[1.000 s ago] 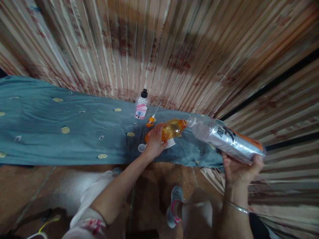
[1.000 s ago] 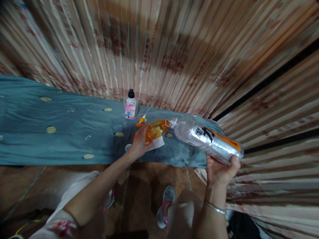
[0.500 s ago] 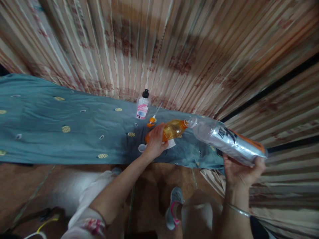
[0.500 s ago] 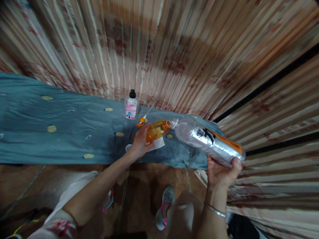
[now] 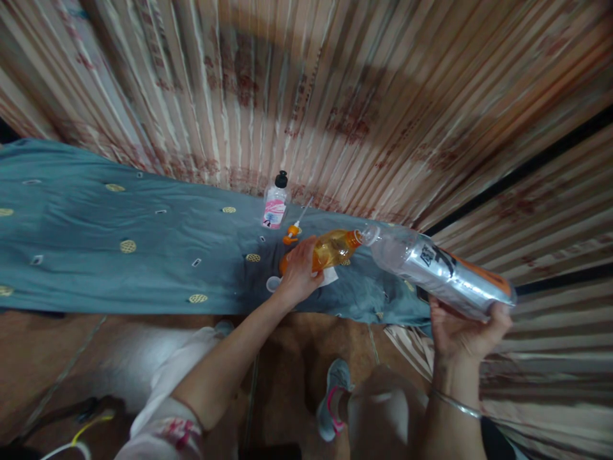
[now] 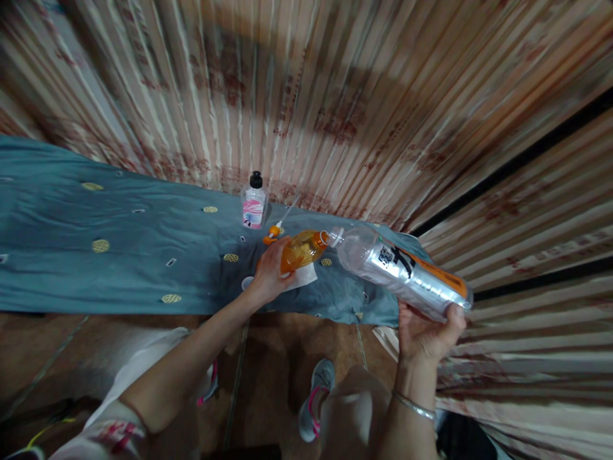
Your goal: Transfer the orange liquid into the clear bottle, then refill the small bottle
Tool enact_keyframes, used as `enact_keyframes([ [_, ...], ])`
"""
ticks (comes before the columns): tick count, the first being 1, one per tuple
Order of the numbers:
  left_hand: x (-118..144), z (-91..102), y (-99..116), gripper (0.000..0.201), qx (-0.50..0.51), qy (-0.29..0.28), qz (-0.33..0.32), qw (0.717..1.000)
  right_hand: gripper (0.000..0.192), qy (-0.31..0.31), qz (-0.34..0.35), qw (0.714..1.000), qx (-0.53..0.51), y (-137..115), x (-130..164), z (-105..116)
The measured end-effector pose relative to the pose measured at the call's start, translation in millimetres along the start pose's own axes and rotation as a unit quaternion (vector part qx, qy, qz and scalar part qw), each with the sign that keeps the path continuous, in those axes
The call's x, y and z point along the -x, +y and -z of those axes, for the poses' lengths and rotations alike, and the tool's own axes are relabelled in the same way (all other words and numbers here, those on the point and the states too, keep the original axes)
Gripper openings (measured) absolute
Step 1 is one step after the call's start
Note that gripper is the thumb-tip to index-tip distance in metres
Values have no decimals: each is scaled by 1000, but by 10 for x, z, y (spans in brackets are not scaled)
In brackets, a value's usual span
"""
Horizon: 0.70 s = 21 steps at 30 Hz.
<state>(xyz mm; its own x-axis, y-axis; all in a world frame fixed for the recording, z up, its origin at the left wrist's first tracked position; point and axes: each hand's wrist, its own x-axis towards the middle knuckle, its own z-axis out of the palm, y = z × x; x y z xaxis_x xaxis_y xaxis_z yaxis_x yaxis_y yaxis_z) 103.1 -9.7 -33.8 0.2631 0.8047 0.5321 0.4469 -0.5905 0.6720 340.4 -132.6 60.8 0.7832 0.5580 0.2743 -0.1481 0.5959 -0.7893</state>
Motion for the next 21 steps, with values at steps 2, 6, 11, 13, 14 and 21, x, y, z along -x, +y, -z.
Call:
enact_keyframes([
  [2,1,-2,-1,76,-2,2,0,1000,49,4,-3,1000,-3,-3,5,-1],
  [6,8,-12,-12,76,-1,5,-6,1000,49,-6,2,1000,-8,-16,18,-9],
  [11,14,-17,-23,77,0,6,-16,1000,52,-2,-2,1000,-12,-18,14,-12],
  [13,18,-21,-26,78,-1,12,-20,1000,55,5,-5,1000,-18,-13,9,-7],
  [14,19,-24,-27,78,-2,16,-20,1000,56,7,-6,1000,-21,-12,6,-5],
  [21,16,-32,-26,78,-2,17,-13,1000,66,4,-11,1000,-24,-15,11,-22],
])
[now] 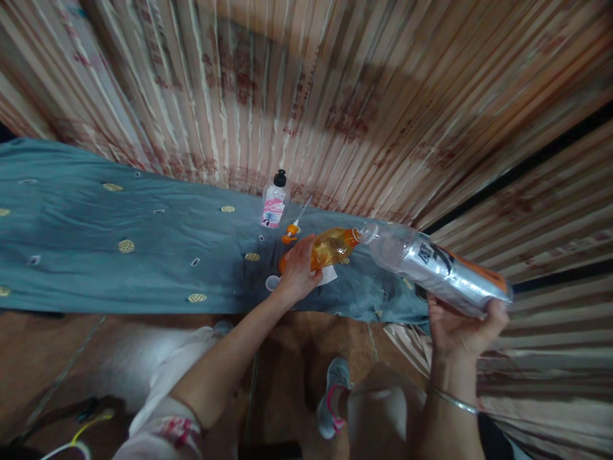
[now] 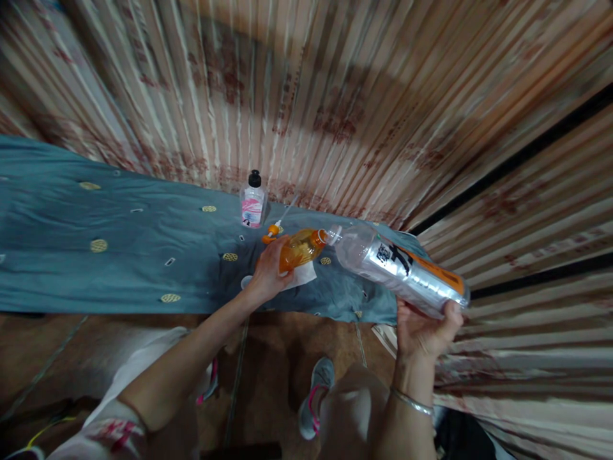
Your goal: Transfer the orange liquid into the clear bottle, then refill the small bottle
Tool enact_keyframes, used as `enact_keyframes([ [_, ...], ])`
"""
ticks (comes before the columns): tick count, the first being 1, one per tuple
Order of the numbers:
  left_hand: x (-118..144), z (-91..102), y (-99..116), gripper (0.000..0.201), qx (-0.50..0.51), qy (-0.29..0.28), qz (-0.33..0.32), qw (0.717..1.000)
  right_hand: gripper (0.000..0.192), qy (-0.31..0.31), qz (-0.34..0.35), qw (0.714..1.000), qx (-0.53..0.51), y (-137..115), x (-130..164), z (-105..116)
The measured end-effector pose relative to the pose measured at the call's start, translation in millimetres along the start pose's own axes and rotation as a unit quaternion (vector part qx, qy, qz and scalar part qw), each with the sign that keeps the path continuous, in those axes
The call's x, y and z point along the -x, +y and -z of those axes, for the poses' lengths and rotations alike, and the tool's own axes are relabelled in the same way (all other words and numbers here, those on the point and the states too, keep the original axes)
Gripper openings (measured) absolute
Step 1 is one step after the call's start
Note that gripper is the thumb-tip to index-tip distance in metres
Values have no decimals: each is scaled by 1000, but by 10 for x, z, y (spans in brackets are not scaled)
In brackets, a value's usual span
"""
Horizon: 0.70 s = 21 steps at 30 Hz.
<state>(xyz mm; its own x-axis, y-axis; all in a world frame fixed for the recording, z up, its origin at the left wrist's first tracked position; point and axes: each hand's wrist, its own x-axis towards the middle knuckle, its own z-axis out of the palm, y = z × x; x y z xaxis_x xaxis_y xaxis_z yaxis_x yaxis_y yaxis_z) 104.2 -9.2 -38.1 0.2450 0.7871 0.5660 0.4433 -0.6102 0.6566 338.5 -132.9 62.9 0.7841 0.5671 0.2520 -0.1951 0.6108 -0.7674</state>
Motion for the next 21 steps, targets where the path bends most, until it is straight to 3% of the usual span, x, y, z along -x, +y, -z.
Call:
enact_keyframes([
  [21,-16,24,9,73,3,-13,6,1000,57,-11,10,1000,-3,10,-26,51],
])
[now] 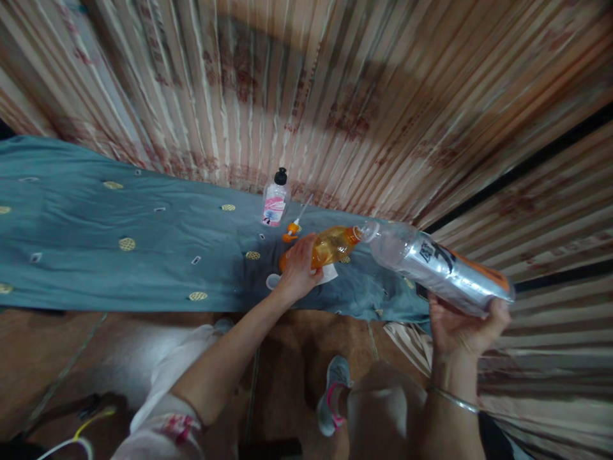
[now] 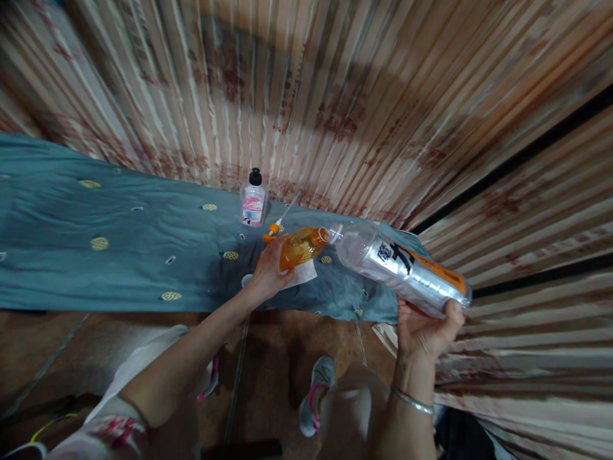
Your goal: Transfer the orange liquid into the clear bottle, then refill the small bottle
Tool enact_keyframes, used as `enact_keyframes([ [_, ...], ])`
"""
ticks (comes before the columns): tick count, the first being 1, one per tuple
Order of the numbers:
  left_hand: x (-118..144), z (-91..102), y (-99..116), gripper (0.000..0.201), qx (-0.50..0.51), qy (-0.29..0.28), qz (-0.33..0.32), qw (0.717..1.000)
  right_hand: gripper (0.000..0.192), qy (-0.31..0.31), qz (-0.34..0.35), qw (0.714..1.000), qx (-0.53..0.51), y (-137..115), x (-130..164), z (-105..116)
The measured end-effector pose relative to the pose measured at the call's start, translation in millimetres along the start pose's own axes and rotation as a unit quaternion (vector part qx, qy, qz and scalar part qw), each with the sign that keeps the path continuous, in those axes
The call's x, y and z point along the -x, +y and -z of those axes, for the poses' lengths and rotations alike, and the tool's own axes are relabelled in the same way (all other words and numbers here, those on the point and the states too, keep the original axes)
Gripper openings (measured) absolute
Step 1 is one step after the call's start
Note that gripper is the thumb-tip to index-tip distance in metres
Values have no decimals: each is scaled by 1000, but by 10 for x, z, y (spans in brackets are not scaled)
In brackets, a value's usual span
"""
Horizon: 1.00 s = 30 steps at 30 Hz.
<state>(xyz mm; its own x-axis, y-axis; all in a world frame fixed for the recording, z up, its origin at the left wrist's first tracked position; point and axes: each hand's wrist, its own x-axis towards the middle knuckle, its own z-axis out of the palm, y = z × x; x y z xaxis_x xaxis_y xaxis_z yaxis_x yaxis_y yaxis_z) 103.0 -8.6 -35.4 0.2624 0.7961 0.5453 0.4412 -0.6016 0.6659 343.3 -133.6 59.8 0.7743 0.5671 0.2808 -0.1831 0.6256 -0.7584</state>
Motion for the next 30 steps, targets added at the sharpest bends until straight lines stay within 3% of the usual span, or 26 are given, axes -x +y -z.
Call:
enact_keyframes([
  [12,0,4,12,75,-1,-9,11,1000,57,13,-2,1000,8,-50,54,-105],
  [23,8,-9,11,77,-6,7,-2,1000,50,3,5,999,36,-44,41,-71],
  [30,5,-10,14,76,-9,-1,6,1000,55,11,3,999,39,-41,36,-57],
])
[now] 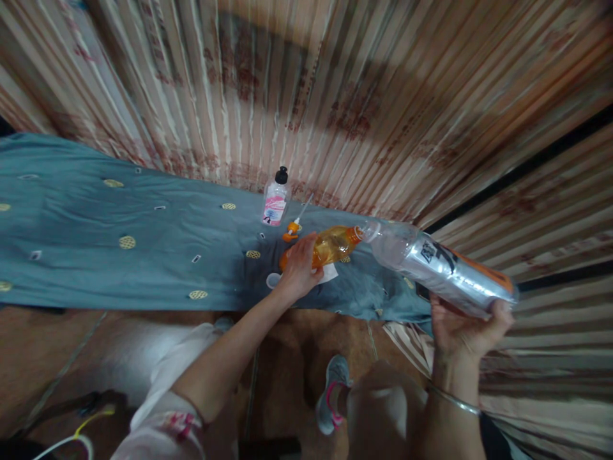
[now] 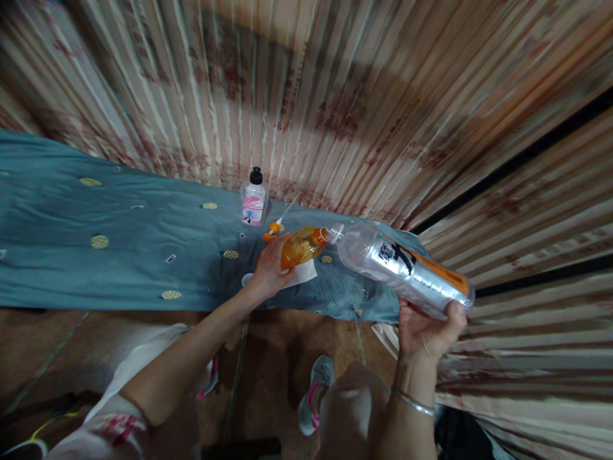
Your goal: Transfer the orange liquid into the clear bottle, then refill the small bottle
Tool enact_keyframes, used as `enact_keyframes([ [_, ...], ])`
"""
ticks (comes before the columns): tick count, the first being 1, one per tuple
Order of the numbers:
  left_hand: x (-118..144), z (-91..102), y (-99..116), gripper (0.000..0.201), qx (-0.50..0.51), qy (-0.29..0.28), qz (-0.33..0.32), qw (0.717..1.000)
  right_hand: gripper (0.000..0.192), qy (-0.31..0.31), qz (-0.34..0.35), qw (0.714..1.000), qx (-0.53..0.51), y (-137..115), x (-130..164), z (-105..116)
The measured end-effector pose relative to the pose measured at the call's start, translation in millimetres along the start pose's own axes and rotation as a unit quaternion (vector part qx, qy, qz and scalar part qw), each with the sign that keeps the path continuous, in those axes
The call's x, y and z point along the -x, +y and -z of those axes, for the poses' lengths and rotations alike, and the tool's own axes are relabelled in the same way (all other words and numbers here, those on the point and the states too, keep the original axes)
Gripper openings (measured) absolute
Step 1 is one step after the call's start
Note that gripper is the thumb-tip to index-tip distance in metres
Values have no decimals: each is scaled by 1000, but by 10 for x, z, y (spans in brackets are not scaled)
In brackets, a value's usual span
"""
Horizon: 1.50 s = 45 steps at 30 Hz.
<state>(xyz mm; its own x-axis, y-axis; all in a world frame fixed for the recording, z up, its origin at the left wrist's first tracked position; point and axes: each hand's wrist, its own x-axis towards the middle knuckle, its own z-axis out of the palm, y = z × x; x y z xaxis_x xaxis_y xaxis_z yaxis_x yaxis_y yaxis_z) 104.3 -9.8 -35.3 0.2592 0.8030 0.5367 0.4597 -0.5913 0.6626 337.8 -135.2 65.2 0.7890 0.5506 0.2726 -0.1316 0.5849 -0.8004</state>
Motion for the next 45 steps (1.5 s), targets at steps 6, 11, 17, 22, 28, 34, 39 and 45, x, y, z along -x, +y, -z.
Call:
enact_keyframes([
  [6,-1,-11,-9,75,-2,-1,0,1000,57,2,1,1000,-16,-11,-1,-10],
  [11,1,-7,-11,76,0,-1,-2,1000,56,7,-1,1000,-18,-25,6,-10],
  [17,7,-18,-17,78,3,3,-7,1000,50,3,1,1000,-12,-11,-8,8],
  [22,4,-19,-12,77,1,8,-10,1000,47,8,1,1000,-5,0,-17,25],
  [28,-6,-11,-1,76,3,7,-10,1000,46,-10,5,1000,-5,4,-13,37],
  [34,-5,-13,0,75,6,8,-5,1000,49,-13,10,1000,-9,3,-24,49],
  [39,-3,-12,-10,76,6,9,-9,1000,47,-16,8,1000,-10,3,-20,52],
  [45,-10,-7,-3,74,1,1,-3,1000,46,-21,12,1000,-3,-5,-17,44],
])
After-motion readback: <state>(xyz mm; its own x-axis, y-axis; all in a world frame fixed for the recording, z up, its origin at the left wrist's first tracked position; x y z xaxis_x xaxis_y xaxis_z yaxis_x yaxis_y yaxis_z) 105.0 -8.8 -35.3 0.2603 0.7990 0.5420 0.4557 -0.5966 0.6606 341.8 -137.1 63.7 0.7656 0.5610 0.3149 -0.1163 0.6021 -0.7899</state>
